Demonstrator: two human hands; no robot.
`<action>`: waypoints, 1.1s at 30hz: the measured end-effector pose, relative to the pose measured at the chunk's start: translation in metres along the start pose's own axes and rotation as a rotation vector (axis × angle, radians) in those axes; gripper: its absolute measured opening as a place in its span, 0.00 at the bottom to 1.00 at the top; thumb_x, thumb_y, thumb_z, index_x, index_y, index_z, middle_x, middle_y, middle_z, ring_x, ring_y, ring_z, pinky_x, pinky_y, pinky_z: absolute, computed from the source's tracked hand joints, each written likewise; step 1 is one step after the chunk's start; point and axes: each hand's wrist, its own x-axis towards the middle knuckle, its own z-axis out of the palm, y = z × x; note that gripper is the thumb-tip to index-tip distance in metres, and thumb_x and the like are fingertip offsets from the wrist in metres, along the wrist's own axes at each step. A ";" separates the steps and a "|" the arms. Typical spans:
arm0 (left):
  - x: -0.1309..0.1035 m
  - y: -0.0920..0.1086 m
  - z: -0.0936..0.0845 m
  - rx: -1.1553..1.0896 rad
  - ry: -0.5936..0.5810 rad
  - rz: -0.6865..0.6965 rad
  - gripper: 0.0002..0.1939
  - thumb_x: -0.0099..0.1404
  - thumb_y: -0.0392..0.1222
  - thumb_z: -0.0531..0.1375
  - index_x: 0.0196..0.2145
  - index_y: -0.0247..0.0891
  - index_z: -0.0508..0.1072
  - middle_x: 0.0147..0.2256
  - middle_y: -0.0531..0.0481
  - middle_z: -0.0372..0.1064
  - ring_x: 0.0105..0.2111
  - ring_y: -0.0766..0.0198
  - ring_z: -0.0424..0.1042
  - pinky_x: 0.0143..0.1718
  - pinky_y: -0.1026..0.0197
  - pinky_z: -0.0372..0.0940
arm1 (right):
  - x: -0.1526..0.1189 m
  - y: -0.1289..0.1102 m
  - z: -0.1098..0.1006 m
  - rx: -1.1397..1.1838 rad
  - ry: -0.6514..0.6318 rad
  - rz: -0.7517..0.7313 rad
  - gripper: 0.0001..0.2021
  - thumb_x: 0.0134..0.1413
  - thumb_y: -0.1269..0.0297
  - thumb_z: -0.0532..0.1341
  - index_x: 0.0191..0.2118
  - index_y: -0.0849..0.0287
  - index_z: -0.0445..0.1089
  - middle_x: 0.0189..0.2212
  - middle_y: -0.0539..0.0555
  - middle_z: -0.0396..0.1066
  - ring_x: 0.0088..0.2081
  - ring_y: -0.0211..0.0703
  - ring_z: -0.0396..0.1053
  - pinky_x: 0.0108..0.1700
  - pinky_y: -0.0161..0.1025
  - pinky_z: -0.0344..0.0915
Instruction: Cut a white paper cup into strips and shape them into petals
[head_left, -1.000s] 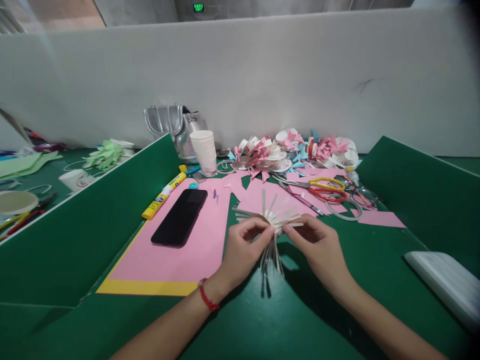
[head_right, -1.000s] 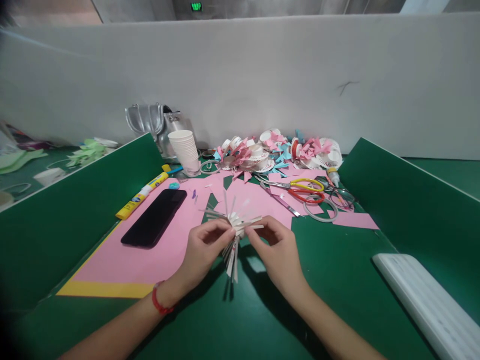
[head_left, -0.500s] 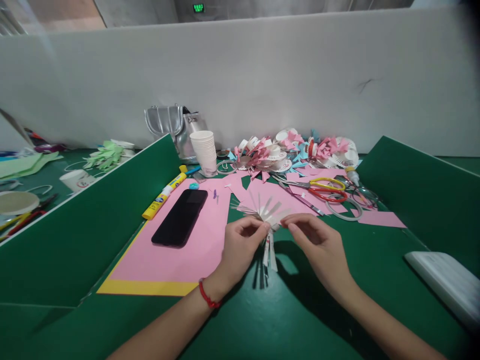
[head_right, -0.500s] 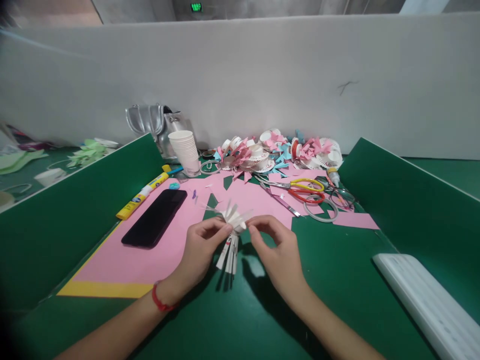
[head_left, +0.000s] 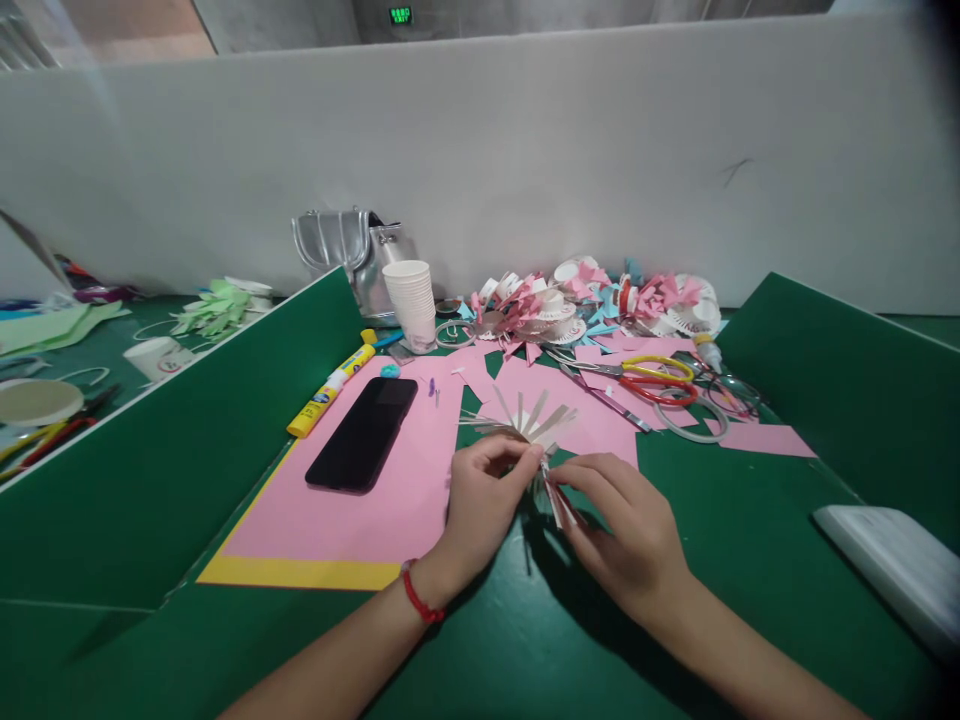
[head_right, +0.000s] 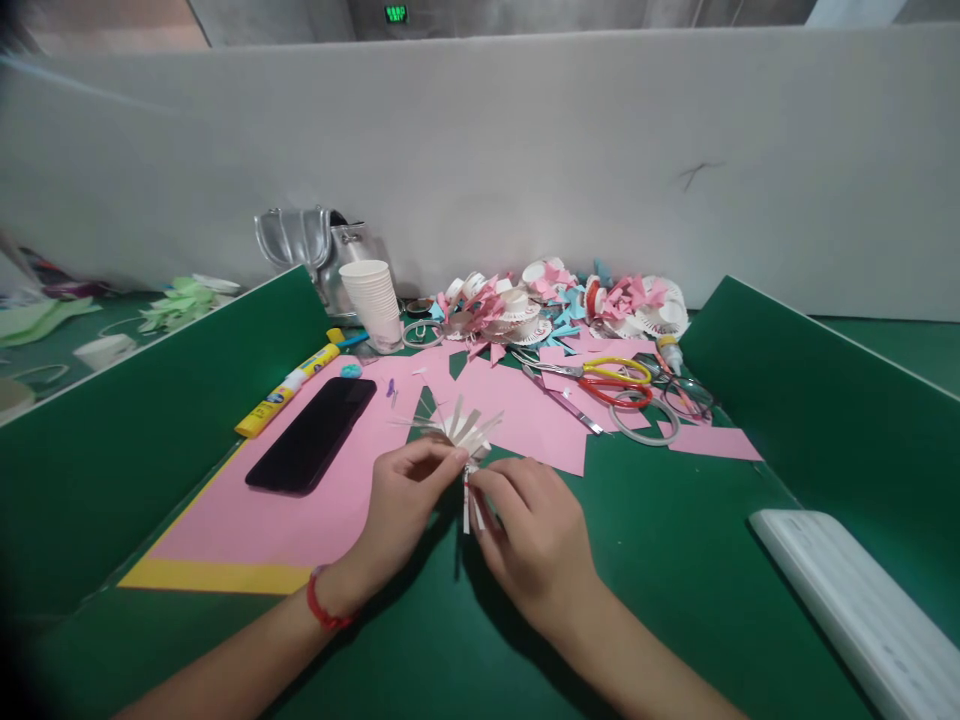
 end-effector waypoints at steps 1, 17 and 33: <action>0.000 0.000 0.000 0.012 0.006 0.009 0.08 0.55 0.36 0.63 0.20 0.35 0.73 0.21 0.55 0.68 0.24 0.71 0.65 0.29 0.68 0.61 | 0.001 -0.001 0.000 -0.006 0.000 0.002 0.06 0.58 0.77 0.58 0.35 0.66 0.73 0.28 0.61 0.77 0.28 0.48 0.73 0.29 0.40 0.67; -0.001 0.003 -0.001 0.176 -0.029 0.100 0.08 0.58 0.37 0.60 0.22 0.36 0.72 0.24 0.51 0.71 0.27 0.66 0.69 0.31 0.65 0.63 | 0.015 0.001 -0.014 0.248 -0.061 0.437 0.07 0.54 0.71 0.60 0.27 0.57 0.73 0.23 0.53 0.78 0.23 0.42 0.74 0.24 0.35 0.71; -0.001 0.006 -0.002 0.068 -0.181 0.008 0.08 0.58 0.41 0.62 0.24 0.35 0.72 0.24 0.51 0.67 0.27 0.67 0.65 0.29 0.65 0.61 | 0.019 0.006 -0.012 0.592 0.031 0.764 0.03 0.43 0.68 0.65 0.23 0.57 0.74 0.20 0.52 0.78 0.24 0.46 0.77 0.29 0.39 0.76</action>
